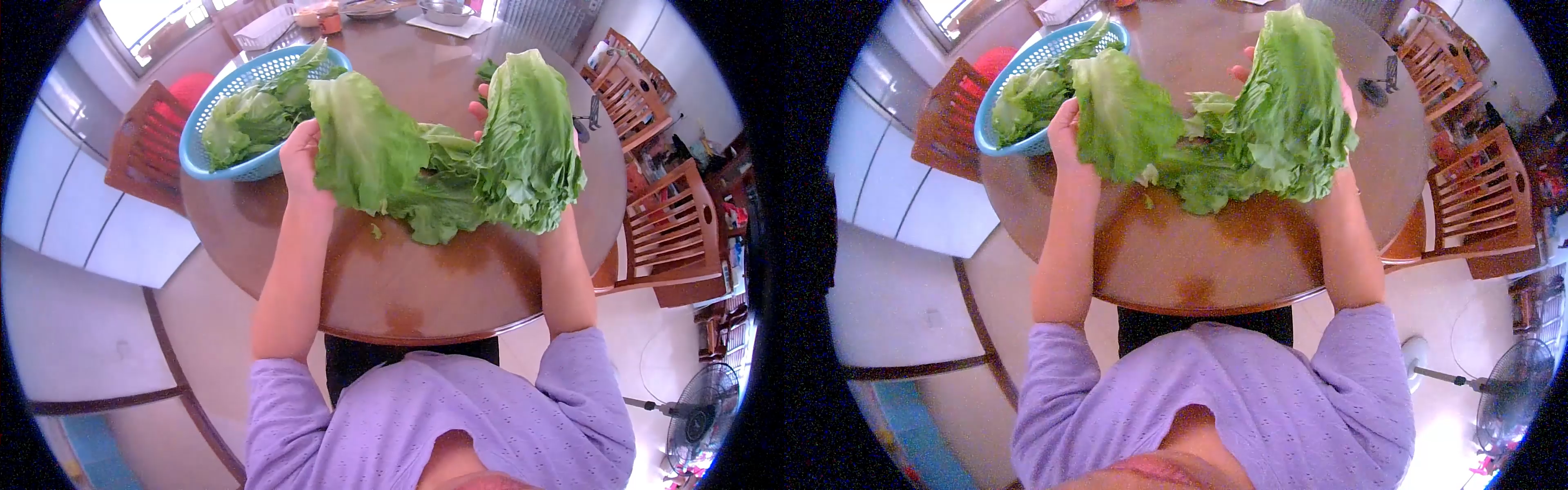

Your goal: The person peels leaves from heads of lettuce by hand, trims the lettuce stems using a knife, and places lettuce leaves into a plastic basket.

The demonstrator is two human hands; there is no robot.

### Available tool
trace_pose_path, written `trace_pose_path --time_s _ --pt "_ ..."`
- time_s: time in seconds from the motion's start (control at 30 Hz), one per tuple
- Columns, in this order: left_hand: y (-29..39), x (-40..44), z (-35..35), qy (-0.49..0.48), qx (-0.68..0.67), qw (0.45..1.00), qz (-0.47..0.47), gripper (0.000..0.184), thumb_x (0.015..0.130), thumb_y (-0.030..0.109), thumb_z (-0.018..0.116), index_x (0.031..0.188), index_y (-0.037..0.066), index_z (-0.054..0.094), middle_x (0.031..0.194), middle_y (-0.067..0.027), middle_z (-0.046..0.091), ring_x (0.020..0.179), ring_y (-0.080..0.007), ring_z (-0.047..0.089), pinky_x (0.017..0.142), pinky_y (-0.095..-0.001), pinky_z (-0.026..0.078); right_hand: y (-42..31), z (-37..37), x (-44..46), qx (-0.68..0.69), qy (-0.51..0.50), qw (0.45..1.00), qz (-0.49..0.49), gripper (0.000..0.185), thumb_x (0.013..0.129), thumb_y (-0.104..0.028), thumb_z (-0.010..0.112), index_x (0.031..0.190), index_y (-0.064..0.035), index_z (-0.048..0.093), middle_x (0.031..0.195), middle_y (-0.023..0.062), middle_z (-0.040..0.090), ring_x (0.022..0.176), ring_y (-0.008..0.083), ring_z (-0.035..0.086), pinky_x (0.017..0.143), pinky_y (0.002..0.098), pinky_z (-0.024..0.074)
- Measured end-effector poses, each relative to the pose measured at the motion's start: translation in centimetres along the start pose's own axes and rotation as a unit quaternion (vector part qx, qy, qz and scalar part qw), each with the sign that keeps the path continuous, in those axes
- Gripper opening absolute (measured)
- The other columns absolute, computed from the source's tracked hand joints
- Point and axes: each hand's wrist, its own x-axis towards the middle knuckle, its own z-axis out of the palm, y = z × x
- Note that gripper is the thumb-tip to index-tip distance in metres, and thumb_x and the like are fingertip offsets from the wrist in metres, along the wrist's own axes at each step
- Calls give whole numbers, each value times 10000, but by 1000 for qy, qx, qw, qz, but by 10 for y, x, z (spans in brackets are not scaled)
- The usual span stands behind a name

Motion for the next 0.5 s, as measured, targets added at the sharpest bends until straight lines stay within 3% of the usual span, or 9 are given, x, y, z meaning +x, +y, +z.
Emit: trace_pose_path --time_s 0.2,0.3,0.5 --pt "2 -2 17 105 22 993 40 392 938 242 411 1182 -29 557 1171 -156 612 1045 -273 610 923 -420 484 -2 -8 0 -10 -29 1000 3 657 933 -479 395 1405 -23 363 1354 241 452 1194 439 490 936 525 483" --pt "6 -9 33 96 -7 995 -7 381 955 275 438 1189 -2 553 1180 -147 603 1062 -269 598 943 -440 467 -1 -7 1 -30 -29 999 7 662 932 -479 408 1410 -25 353 1351 246 451 1197 441 487 932 538 483" --pt "4 0 14 75 102 992 28 290 892 95 568 1169 12 549 1131 -119 618 1045 -260 602 920 -422 487 -6 18 -16 -55 18 997 56 695 920 -503 433 1411 -19 342 1337 242 462 1201 436 486 927 532 489"
